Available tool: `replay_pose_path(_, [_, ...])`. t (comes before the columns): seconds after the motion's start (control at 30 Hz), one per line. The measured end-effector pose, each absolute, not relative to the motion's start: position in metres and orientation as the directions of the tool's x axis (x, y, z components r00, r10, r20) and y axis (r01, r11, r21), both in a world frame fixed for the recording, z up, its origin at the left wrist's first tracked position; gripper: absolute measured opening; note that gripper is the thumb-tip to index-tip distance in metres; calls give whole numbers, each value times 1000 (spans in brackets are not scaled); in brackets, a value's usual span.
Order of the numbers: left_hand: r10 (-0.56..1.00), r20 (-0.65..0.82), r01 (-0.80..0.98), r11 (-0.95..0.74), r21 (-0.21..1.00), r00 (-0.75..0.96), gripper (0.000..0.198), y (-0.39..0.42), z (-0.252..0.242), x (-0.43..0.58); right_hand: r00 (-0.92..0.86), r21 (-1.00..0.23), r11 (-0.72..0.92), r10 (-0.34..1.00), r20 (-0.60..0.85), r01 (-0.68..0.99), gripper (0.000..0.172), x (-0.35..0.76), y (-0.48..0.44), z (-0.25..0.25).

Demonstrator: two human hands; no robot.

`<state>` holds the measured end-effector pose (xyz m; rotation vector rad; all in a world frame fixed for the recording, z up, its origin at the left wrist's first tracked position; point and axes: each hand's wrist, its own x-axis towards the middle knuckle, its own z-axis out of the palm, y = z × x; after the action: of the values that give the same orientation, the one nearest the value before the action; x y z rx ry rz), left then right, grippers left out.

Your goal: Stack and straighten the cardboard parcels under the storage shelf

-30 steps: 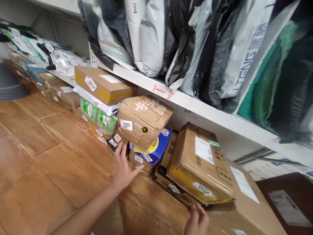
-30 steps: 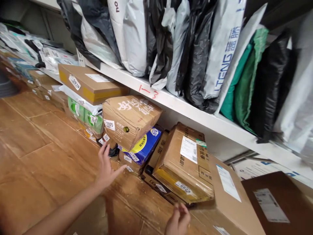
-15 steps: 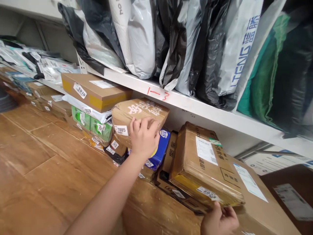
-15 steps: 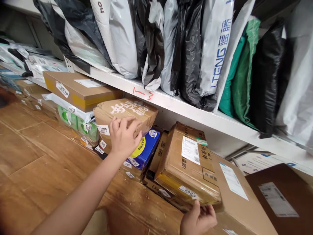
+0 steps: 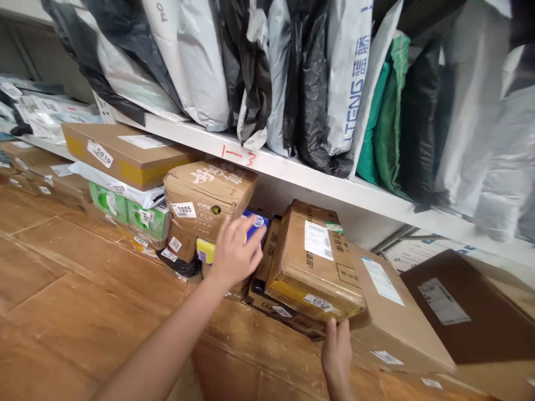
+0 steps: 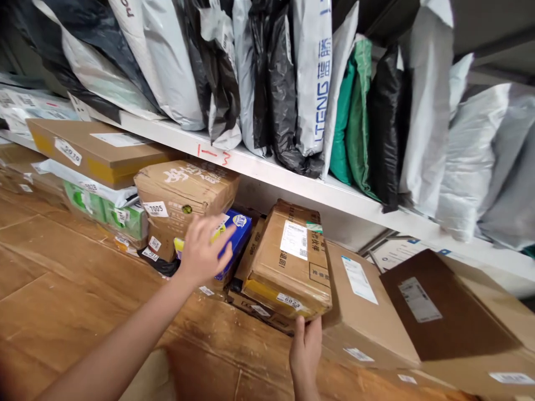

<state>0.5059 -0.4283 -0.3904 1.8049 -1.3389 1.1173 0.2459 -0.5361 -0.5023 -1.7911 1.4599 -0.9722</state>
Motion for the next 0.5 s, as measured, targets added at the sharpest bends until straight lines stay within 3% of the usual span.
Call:
replay_pose_path(0.07, [-564,826,-978,-156,-135,-24,25,-428,-419,498,155,-805,-209,-977,148,-555,82,248,-536,-492])
replay_pose_path(0.17, [-659,751,-974,-158,-164,-19,17,-431,-456,500,194,-763,-243,-969,156,-599,84,249,-539,-491])
replay_pose_path(0.33, [-640,767,-960,-187,-209,-43,10,-436,-475,512,186,-768,-265,-964,191,-583,72,251,-542,-504])
replay_pose_path(0.5, [-617,784,-948,-205,-242,-67,15,-436,-475,514,201,-771,-321,-947,251,-549,60,263,-551,-506])
